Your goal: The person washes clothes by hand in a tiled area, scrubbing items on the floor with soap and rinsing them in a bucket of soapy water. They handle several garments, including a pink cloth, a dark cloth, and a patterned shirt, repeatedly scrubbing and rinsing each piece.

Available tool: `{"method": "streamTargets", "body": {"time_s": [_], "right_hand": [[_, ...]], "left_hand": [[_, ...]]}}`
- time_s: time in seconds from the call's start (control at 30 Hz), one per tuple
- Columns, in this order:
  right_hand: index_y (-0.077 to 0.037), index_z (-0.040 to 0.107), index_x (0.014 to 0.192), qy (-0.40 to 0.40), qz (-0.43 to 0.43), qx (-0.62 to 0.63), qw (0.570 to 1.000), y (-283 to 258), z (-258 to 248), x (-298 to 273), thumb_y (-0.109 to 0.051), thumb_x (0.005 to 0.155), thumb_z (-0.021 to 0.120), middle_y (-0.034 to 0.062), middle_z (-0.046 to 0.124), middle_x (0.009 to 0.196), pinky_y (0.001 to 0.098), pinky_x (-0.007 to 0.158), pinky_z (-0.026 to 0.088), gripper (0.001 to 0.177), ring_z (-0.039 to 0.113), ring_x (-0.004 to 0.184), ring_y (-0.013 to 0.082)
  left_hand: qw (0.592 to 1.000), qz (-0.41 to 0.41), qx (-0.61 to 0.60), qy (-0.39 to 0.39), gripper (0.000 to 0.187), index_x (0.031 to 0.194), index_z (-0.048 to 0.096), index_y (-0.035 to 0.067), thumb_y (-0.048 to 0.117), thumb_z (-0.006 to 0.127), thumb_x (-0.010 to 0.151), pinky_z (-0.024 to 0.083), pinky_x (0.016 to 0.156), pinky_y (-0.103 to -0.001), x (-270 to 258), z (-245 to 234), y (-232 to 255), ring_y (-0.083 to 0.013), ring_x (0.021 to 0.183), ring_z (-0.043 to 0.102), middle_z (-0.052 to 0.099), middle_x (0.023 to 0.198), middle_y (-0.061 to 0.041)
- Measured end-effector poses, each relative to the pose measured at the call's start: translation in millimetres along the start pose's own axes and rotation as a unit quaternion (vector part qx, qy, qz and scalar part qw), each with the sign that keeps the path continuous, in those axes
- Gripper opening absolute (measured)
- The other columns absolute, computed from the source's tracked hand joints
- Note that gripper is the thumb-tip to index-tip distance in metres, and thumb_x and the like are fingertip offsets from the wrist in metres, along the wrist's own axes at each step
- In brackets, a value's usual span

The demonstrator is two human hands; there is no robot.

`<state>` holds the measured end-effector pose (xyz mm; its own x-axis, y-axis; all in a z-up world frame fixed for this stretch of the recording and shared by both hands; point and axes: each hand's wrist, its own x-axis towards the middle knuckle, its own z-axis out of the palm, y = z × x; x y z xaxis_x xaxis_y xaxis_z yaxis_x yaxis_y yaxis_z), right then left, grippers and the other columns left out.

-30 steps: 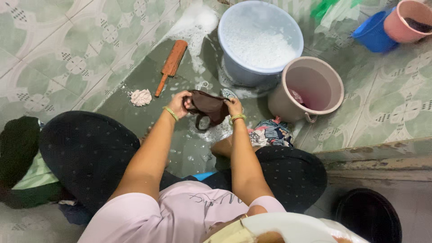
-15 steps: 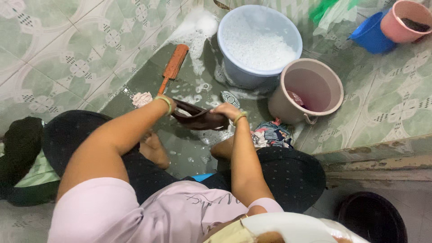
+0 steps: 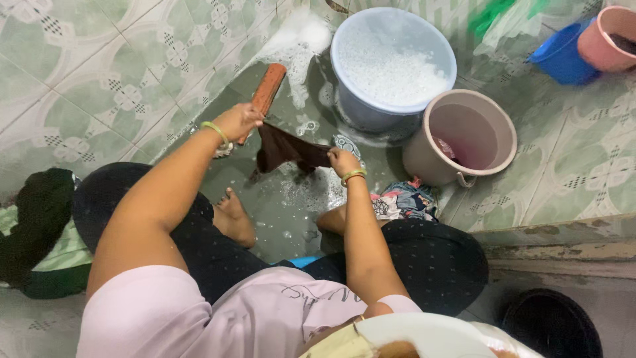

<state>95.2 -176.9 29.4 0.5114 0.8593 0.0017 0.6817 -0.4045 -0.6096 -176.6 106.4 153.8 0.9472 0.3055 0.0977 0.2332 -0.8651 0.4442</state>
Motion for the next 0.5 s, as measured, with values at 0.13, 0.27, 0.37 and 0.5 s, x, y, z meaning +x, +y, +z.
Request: {"method": "streamTargets", "body": {"time_s": [0.13, 0.27, 0.37, 0.5], "right_hand": [[-0.006, 0.071, 0.112, 0.117, -0.052, 0.162, 0.978, 1, -1, -3, -0.027, 0.099, 0.063, 0.0162, 0.074, 0.104, 0.044, 0.089, 0.053, 0.027, 0.069, 0.099, 0.0345], [-0.003, 0.068, 0.115, 0.112, 0.003, 0.561, 0.82, 11, 14, 5, -0.02, 0.094, 0.069, 0.0065, 0.07, 0.107, 0.0393, 0.096, 0.05, 0.027, 0.064, 0.103, 0.0229], [-0.004, 0.069, 0.114, 0.095, 0.026, 0.708, 0.699, 20, 12, 8, -0.019, 0.086, 0.07, 0.0041, 0.069, 0.108, 0.0371, 0.097, 0.049, 0.031, 0.062, 0.106, 0.0203], [-0.007, 0.071, 0.108, 0.096, 0.022, 0.739, 0.666, 23, -6, -1, -0.023, 0.077, 0.069, 0.0053, 0.07, 0.105, 0.0356, 0.095, 0.049, 0.035, 0.063, 0.103, 0.0216]], "left_hand": [[0.988, 0.074, -0.118, 0.064, 0.043, 0.115, 0.066, -0.002, 0.039, 0.055, 0.11, 0.046, 0.096, -0.044, 16, 27, -48, -0.0385, 0.109, 0.06, 0.064, 0.117, -0.021], [0.973, 0.015, -0.224, 0.056, 0.053, 0.114, 0.064, -0.001, 0.048, 0.047, 0.108, 0.046, 0.099, -0.037, 28, 39, -51, -0.0311, 0.105, 0.063, 0.068, 0.11, -0.018], [0.969, -0.027, -0.246, 0.015, 0.052, 0.113, 0.063, -0.003, 0.047, 0.052, 0.107, 0.046, 0.1, -0.039, 31, 36, -40, -0.0366, 0.105, 0.059, 0.065, 0.107, -0.024], [0.976, -0.077, -0.174, 0.104, 0.048, 0.117, 0.07, 0.006, 0.048, 0.05, 0.106, 0.031, 0.111, -0.046, 29, 30, -23, -0.0327, 0.118, 0.058, 0.07, 0.118, -0.02]]}}
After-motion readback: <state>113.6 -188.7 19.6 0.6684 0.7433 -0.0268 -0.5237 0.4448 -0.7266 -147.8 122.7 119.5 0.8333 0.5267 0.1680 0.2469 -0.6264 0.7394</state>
